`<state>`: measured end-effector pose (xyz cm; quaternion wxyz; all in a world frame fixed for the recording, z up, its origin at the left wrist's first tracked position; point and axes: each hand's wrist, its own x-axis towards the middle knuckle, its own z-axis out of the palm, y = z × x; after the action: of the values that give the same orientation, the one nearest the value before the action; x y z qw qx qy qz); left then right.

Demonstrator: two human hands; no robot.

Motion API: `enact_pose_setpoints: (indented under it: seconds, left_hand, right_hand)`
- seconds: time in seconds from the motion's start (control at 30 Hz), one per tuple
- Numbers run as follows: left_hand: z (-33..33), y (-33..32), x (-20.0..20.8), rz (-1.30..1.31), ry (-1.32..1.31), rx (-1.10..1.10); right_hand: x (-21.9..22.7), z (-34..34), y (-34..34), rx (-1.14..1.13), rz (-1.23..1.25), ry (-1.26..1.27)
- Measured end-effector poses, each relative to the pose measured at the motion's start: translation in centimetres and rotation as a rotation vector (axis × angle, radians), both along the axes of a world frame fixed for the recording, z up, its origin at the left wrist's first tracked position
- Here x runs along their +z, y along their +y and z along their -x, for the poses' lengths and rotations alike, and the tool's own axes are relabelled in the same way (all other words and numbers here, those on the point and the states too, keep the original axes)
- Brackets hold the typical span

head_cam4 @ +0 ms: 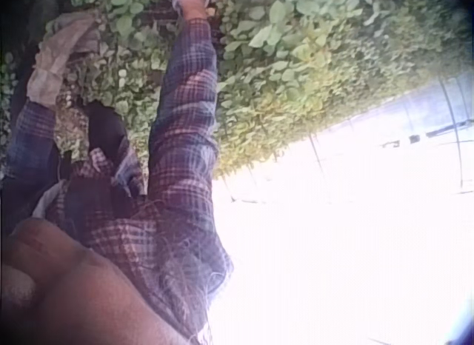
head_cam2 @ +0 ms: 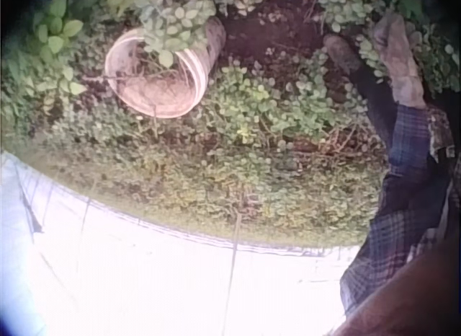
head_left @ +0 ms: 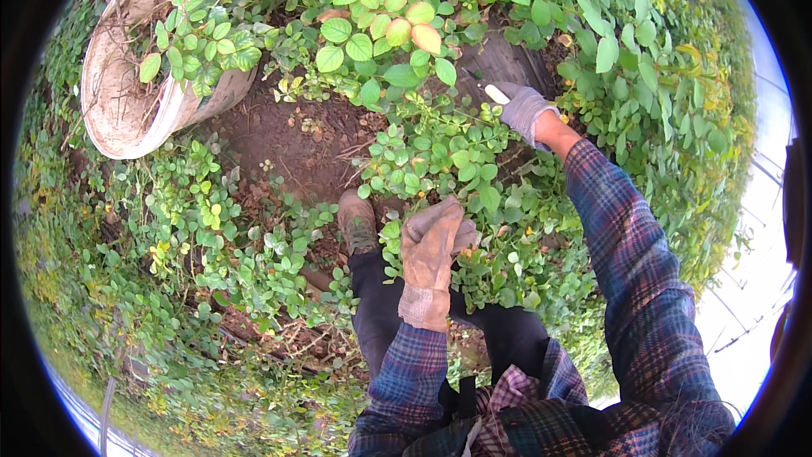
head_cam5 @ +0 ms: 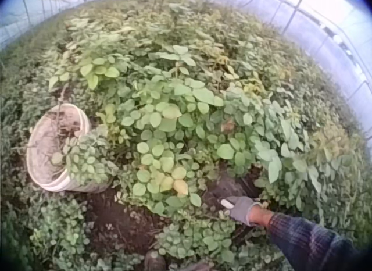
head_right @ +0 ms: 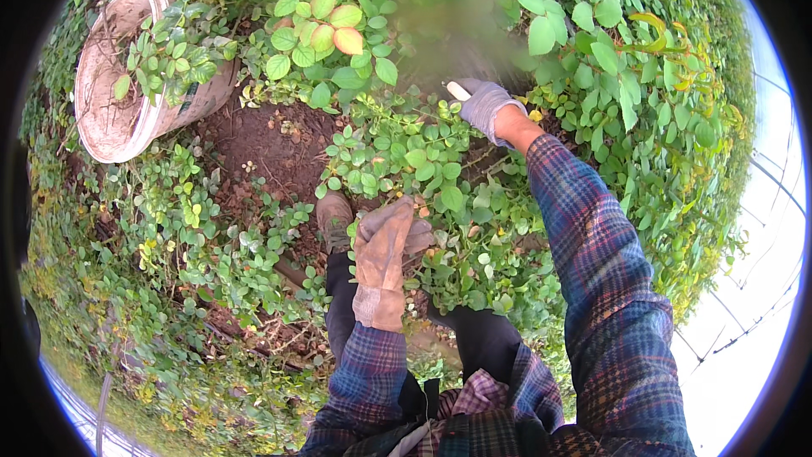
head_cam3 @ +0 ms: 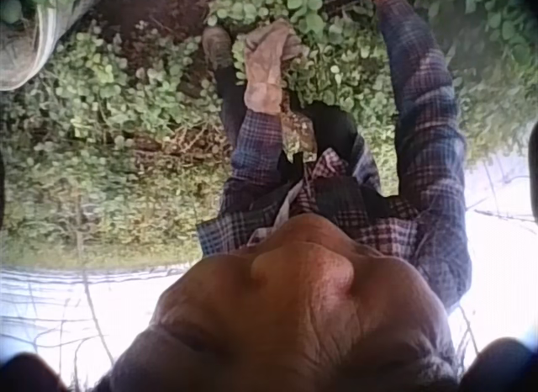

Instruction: The person uses pruning shears to cut stems from low-growing leafy plants in a garden bed. The person repeatedly cuts stems and places them into a white bucket on the ground. The person moves around the bed to reach different areas while continuing to prune and collect the cuttings.

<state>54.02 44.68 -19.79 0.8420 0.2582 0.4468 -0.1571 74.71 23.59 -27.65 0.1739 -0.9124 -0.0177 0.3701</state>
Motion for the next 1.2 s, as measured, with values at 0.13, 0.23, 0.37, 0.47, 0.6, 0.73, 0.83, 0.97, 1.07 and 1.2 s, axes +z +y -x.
enact_pose_setpoints:
  seconds: [0.13,0.23,0.37,0.47,0.6,0.73,0.83,0.97,1.07,1.2]
  left_hand:
    - [-0.4,-0.1,0.9,-0.041,-0.003,0.015]
    - [-0.8,0.1,1.6,-0.044,-0.02,0.041]
    - [-1.2,0.5,2.0,-0.017,0.007,0.034]
    - [-1.2,0.8,1.9,0.021,-0.012,0.062]
    - [-0.9,1.2,1.4,0.06,0.001,0.09]
    - [0.0,1.9,0.8,0.0,-0.034,-0.053]
    - [1.4,2.7,0.9,0.131,-0.085,-0.216]
    - [3.2,2.4,3.8,0.214,-0.201,-0.302]
    - [2.5,-0.5,7.6,0.275,-0.201,-0.382]
    - [-1.1,-7.3,11.0,0.429,0.096,-0.526]
  right_hand:
    - [-1.7,-1.4,0.9,-0.078,0.034,0.025]
    - [-2.6,-3.3,1.6,0.001,0.118,0.292]
    - [-2.8,-4.2,3.8,0.131,0.204,0.355]
    - [-1.8,-3.8,5.4,0.131,0.128,0.259]
    - [3.2,-1.1,3.8,-0.041,0.009,0.002]
    - [10.5,4.5,0.1,-0.213,0.058,-0.153]
    - [15.9,9.7,-1.3,-0.223,0.183,-0.283]
    - [22.2,15.3,-1.9,-0.358,0.268,-0.234]
    - [26.2,20.7,-1.9,-0.408,0.364,-0.18]
    - [29.8,28.7,-3.3,-0.677,0.238,-0.013]
